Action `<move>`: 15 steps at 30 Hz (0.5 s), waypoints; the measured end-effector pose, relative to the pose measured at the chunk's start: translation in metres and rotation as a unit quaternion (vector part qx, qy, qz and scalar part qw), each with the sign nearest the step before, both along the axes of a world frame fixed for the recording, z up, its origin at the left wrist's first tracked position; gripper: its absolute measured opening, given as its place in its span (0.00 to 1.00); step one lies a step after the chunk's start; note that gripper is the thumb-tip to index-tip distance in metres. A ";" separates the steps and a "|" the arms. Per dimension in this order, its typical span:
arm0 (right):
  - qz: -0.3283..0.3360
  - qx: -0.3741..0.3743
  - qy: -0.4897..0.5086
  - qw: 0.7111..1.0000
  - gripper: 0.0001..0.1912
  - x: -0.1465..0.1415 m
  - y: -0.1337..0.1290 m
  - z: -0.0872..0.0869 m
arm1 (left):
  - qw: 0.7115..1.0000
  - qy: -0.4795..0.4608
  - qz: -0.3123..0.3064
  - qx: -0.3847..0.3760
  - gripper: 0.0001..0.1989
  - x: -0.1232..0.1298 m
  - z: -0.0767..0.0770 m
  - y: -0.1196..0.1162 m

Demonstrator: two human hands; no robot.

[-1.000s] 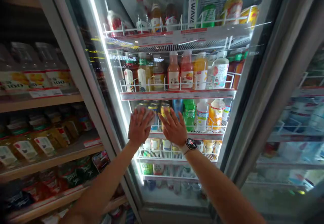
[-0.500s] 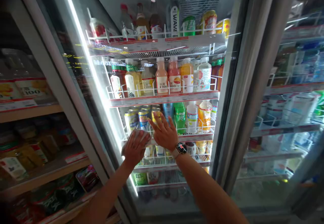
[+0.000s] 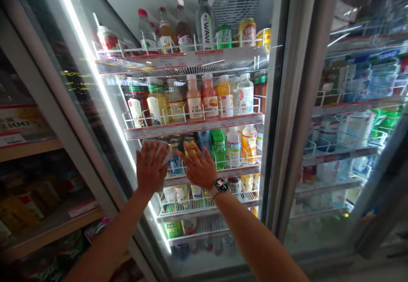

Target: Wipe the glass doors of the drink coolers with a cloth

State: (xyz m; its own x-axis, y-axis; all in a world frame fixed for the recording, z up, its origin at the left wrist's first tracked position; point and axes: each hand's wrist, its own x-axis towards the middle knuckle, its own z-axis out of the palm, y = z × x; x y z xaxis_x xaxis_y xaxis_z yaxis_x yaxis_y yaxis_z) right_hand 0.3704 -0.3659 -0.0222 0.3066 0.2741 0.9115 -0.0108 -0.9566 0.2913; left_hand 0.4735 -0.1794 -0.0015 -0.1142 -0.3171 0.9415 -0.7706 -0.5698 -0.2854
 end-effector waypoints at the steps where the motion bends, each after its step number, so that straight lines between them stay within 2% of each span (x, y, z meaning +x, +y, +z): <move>1: -0.001 0.000 -0.002 1.000 0.33 0.000 0.000 0.000 | 1.000 0.009 -0.005 -0.017 0.28 -0.001 0.017 -0.004; 3: -0.004 0.003 -0.003 1.000 0.33 0.000 0.000 -0.001 | 0.999 0.015 -0.013 -0.035 0.28 -0.005 0.036 -0.012; 4: -0.004 0.005 -0.003 1.000 0.33 0.000 0.000 -0.001 | 0.999 0.012 -0.016 -0.039 0.28 -0.007 0.038 -0.015; 6: -0.004 0.007 -0.005 1.000 0.33 0.000 0.000 -0.001 | 0.999 -0.005 -0.020 -0.036 0.29 -0.010 0.028 -0.017; 9: -0.003 0.001 -0.009 1.000 0.32 0.000 0.000 -0.001 | 0.999 -0.026 -0.020 -0.021 0.28 -0.010 -0.010 -0.016; 15: -0.004 -0.003 -0.020 1.000 0.33 0.000 0.001 0.000 | 0.999 -0.042 0.001 0.035 0.25 -0.006 -0.111 -0.006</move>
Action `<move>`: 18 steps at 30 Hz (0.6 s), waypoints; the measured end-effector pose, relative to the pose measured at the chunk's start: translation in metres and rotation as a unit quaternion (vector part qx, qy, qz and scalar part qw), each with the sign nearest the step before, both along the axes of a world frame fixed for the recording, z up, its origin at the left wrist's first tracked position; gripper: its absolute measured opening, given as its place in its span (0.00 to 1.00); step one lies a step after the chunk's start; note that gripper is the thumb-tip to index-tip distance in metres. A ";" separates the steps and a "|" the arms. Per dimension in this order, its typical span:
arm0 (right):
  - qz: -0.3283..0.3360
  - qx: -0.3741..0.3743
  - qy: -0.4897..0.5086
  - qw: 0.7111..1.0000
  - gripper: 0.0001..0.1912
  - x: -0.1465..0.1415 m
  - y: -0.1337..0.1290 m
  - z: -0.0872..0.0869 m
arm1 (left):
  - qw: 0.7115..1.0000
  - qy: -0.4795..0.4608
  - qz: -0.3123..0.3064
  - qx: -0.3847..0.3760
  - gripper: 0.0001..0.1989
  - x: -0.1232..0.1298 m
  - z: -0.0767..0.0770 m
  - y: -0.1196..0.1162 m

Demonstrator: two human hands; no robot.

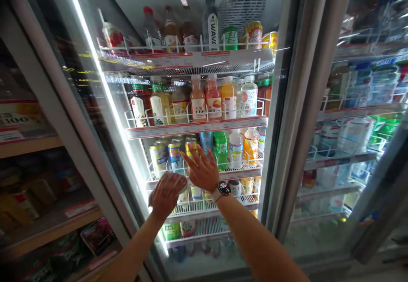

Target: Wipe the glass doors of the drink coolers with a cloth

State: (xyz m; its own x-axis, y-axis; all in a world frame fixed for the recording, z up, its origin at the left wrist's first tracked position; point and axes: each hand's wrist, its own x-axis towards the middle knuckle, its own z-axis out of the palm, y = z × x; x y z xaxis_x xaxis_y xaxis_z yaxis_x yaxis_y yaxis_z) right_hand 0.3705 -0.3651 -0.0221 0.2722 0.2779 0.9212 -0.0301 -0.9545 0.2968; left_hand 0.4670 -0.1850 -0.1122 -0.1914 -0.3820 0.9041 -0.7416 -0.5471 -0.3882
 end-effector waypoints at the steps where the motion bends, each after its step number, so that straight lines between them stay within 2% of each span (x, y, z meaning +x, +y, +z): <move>1: 0.001 -0.001 -0.005 1.000 0.33 0.000 0.000 0.000 | 1.000 0.000 0.001 0.005 0.25 -0.001 -0.013 0.001; 3: -0.001 -0.003 -0.013 1.000 0.34 0.002 0.000 0.000 | 1.000 -0.004 0.000 0.014 0.25 -0.005 -0.028 0.004; 4: -0.003 -0.004 -0.015 1.000 0.34 0.002 0.000 -0.001 | 1.000 -0.010 0.001 0.025 0.26 -0.006 -0.027 0.006; 6: -0.006 -0.006 -0.018 1.000 0.34 0.003 0.001 -0.001 | 0.999 -0.020 0.010 0.043 0.27 -0.006 -0.009 0.009; 8: -0.007 -0.008 -0.021 1.000 0.35 0.003 0.001 -0.001 | 0.999 -0.008 0.026 0.024 0.27 -0.004 0.029 0.011; 12: -0.003 -0.007 -0.026 1.000 0.35 0.002 0.001 0.000 | 0.993 0.054 0.025 -0.104 0.29 0.002 0.121 0.006; 14: -0.003 -0.005 -0.024 1.000 0.35 0.002 0.001 0.000 | 0.989 0.070 0.012 -0.133 0.28 0.002 0.147 0.000; 16: -0.003 -0.005 -0.021 1.000 0.35 0.002 0.001 0.000 | 0.989 0.061 0.007 -0.133 0.28 0.001 0.151 -0.005; 18: -0.002 -0.003 -0.019 1.000 0.35 0.002 0.001 0.000 | 0.992 0.040 0.009 -0.123 0.28 -0.002 0.135 -0.009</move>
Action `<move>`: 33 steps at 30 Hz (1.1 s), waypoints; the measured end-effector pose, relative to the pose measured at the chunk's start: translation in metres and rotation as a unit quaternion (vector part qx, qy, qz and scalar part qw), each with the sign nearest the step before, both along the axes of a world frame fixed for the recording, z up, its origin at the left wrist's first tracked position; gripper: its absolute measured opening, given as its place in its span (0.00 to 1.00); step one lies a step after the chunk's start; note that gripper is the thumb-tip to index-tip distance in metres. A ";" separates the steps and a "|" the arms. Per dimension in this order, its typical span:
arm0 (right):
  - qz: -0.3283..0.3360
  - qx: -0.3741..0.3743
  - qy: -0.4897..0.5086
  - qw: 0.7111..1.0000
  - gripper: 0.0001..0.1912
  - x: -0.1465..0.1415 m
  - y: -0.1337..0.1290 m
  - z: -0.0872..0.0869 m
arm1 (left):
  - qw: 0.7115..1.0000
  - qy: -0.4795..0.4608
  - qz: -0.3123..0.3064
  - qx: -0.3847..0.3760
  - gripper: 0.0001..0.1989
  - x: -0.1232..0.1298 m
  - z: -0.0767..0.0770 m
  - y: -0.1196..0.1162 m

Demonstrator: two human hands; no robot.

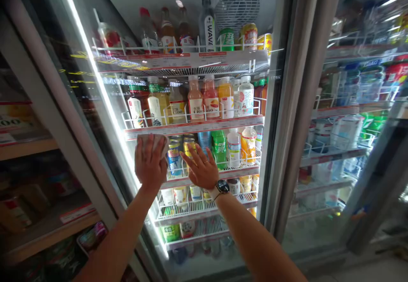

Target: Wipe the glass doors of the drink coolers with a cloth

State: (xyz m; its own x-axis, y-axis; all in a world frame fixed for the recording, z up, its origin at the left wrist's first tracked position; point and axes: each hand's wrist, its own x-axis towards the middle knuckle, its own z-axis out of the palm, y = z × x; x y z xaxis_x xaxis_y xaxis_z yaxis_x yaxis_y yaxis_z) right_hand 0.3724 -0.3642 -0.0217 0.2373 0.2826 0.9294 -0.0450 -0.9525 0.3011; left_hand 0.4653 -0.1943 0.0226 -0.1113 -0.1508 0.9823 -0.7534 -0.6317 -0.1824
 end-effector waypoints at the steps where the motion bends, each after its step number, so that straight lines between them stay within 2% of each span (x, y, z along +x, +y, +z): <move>1: 0.001 -0.001 0.000 1.000 0.35 0.000 0.000 0.000 | 1.000 -0.010 0.002 0.007 0.29 -0.001 -0.013 -0.001; 7: 0.001 -0.002 -0.005 1.000 0.34 0.001 -0.001 -0.001 | 0.996 -0.031 0.000 0.088 0.30 -0.007 -0.108 0.002; 9: 0.001 -0.002 -0.007 1.000 0.33 0.001 0.000 0.000 | 0.993 -0.034 -0.008 0.111 0.29 -0.009 -0.131 0.005; 11: 0.000 -0.002 -0.011 1.000 0.33 0.001 0.000 0.000 | 0.992 -0.034 -0.010 0.123 0.29 -0.010 -0.143 0.010; 13: -0.002 -0.001 -0.015 1.000 0.33 0.001 0.000 0.000 | 0.989 -0.034 -0.006 0.145 0.28 -0.010 -0.141 0.014; 15: -0.001 -0.001 -0.014 1.000 0.34 0.001 0.000 0.000 | 0.985 -0.043 0.001 0.167 0.29 -0.010 -0.123 0.017; 17: 0.001 -0.002 -0.010 1.000 0.34 0.001 0.000 -0.001 | 0.987 -0.042 0.005 0.157 0.30 -0.009 -0.090 0.016; 21: 0.001 -0.003 -0.015 1.000 0.34 0.001 -0.001 -0.001 | 0.999 0.013 0.001 0.049 0.30 -0.008 -0.015 0.002; 23: 0.002 -0.002 -0.019 1.000 0.34 0.001 0.000 -0.001 | 0.999 0.027 -0.006 0.022 0.29 -0.008 0.006 -0.006; 24: 0.002 -0.003 -0.020 1.000 0.34 0.001 0.000 0.000 | 0.999 0.026 -0.008 0.019 0.29 -0.009 0.011 -0.009; 25: 0.003 -0.003 -0.018 1.000 0.34 0.001 0.000 0.000 | 1.000 0.021 -0.009 0.020 0.29 -0.009 0.011 -0.012; 27: 0.003 -0.005 -0.015 1.000 0.34 0.001 0.000 -0.001 | 1.000 0.002 -0.009 0.023 0.29 -0.009 0.000 -0.015; 30: -0.001 -0.004 -0.011 1.000 0.34 0.001 -0.001 -0.001 | 0.999 -0.019 -0.006 0.030 0.31 -0.008 -0.030 -0.015; 33: -0.012 0.005 0.004 1.000 0.34 0.002 -0.003 -0.003 | 0.999 -0.013 0.002 0.051 0.31 -0.010 -0.066 -0.012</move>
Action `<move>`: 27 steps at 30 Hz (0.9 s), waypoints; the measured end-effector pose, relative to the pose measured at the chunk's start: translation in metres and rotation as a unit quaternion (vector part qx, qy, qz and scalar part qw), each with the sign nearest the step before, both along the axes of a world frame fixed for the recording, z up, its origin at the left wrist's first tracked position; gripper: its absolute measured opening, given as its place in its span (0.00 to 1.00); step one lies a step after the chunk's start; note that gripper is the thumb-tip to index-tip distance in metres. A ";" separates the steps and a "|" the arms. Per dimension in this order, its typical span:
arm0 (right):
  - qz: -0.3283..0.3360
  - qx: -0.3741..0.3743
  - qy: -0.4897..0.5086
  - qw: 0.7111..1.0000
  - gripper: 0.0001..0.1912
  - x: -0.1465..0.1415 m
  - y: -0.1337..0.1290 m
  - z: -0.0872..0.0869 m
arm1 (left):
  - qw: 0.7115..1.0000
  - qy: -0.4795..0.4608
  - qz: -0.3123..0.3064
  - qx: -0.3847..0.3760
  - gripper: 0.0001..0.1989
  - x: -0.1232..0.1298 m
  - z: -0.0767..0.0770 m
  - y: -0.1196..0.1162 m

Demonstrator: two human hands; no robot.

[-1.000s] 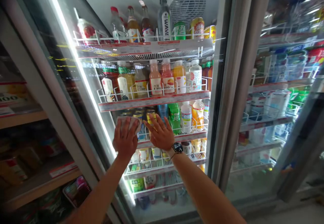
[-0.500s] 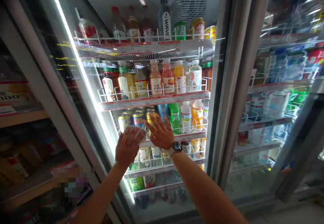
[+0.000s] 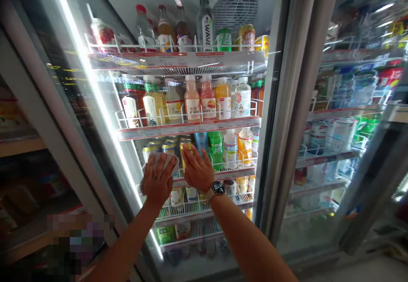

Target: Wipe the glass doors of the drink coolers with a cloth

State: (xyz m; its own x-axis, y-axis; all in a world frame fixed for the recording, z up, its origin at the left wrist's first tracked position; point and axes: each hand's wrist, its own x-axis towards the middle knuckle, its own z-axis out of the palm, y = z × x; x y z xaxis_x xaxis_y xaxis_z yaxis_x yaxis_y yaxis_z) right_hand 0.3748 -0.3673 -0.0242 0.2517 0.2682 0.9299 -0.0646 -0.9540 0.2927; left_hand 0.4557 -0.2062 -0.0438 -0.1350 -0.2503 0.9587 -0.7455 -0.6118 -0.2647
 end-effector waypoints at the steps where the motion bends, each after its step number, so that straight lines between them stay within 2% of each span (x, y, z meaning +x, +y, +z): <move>1: -0.002 0.003 0.005 1.000 0.34 0.001 0.000 -0.001 | 1.000 0.005 0.002 0.010 0.31 -0.001 -0.013 0.002; 3: 0.001 0.007 0.013 1.000 0.35 0.003 0.000 -0.002 | 0.999 0.010 0.003 0.030 0.31 -0.005 -0.037 0.005; 5: 0.006 0.011 0.018 1.000 0.35 0.003 0.002 -0.001 | 0.998 0.009 0.006 0.057 0.31 -0.009 -0.054 0.009; 7: 0.012 0.017 0.018 1.000 0.35 0.000 0.003 0.001 | 0.996 0.000 0.012 0.089 0.31 -0.011 -0.057 0.012; 8: 0.016 0.015 0.023 0.999 0.34 -0.004 0.002 0.003 | 0.994 -0.008 0.014 0.105 0.31 -0.012 -0.051 0.014; 10: 0.032 -0.005 0.051 0.998 0.33 -0.017 -0.005 0.012 | 0.992 -0.022 0.011 0.124 0.31 -0.010 -0.026 0.015; 13: 0.032 -0.025 0.078 0.996 0.34 -0.041 -0.031 0.032 | 0.996 -0.004 0.002 0.086 0.32 -0.005 0.037 0.011; 16: -0.016 0.040 0.013 0.999 0.35 -0.058 -0.069 0.052 | 1.000 0.025 -0.018 0.003 0.31 -0.006 0.095 -0.004; 18: -0.038 0.070 -0.021 0.997 0.35 -0.059 -0.089 0.059 | 0.999 0.022 -0.034 -0.026 0.30 -0.010 0.117 -0.020; 19: -0.044 0.073 -0.028 0.996 0.35 -0.057 -0.096 0.059 | 0.999 0.017 -0.040 -0.029 0.30 -0.013 0.121 -0.029; 21: -0.049 0.065 -0.037 0.996 0.35 -0.052 -0.103 0.058 | 0.999 0.005 -0.049 -0.023 0.29 -0.021 0.116 -0.049; 23: -0.054 0.060 -0.049 0.996 0.35 -0.048 -0.104 0.054 | 0.999 -0.007 -0.052 -0.001 0.29 -0.028 0.095 -0.067; 25: -0.058 0.057 -0.054 0.995 0.35 -0.047 -0.102 0.052 | 0.997 -0.020 -0.051 0.045 0.29 -0.035 0.061 -0.080; 27: -0.064 0.059 -0.049 0.995 0.35 -0.047 -0.101 0.051 | 0.992 -0.034 -0.053 0.106 0.29 -0.040 0.017 -0.087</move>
State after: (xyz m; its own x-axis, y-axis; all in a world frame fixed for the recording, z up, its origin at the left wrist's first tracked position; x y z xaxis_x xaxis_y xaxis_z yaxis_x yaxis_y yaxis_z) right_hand 0.3273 -0.4684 0.0271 0.1835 0.1264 0.9749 -0.2109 -0.9636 0.1646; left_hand 0.4159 -0.2929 -0.0267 -0.2335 -0.4266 0.8738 -0.7792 -0.4554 -0.4306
